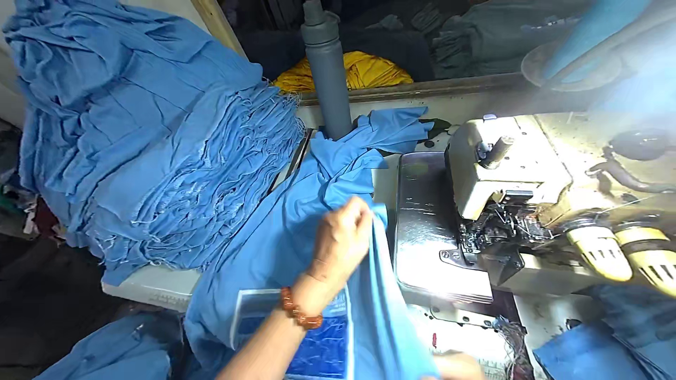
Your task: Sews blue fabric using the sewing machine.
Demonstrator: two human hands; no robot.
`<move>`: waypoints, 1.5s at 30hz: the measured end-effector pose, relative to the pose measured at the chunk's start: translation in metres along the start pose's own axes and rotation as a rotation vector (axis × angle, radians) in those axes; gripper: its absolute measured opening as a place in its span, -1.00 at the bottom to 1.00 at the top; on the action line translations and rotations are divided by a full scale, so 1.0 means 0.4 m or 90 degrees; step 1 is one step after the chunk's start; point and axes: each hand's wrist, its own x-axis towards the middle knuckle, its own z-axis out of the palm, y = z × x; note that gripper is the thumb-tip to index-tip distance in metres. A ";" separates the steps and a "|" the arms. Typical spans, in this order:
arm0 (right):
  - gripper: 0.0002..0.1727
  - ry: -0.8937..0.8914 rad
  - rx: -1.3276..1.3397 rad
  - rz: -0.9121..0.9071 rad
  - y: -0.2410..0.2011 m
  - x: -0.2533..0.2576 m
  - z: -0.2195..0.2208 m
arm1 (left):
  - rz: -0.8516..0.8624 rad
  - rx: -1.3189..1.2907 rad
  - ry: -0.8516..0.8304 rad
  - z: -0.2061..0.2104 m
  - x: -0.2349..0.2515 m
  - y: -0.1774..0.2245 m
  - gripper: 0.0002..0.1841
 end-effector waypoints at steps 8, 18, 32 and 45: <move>-0.83 0.192 -0.038 0.054 -0.136 0.030 -0.083 | 0.380 -0.080 -0.111 0.026 0.006 0.067 -0.72; -0.80 0.176 0.068 0.061 -0.070 -0.025 -0.065 | 0.352 0.222 -0.057 0.064 -0.018 0.074 -0.48; -0.78 0.242 -0.146 0.027 -0.132 -0.084 -0.130 | 0.306 0.202 -0.009 0.094 0.071 0.027 -0.49; -0.83 0.582 -1.139 0.151 -0.340 -0.365 -0.570 | 0.274 0.081 0.048 -0.027 -0.104 -0.014 -0.57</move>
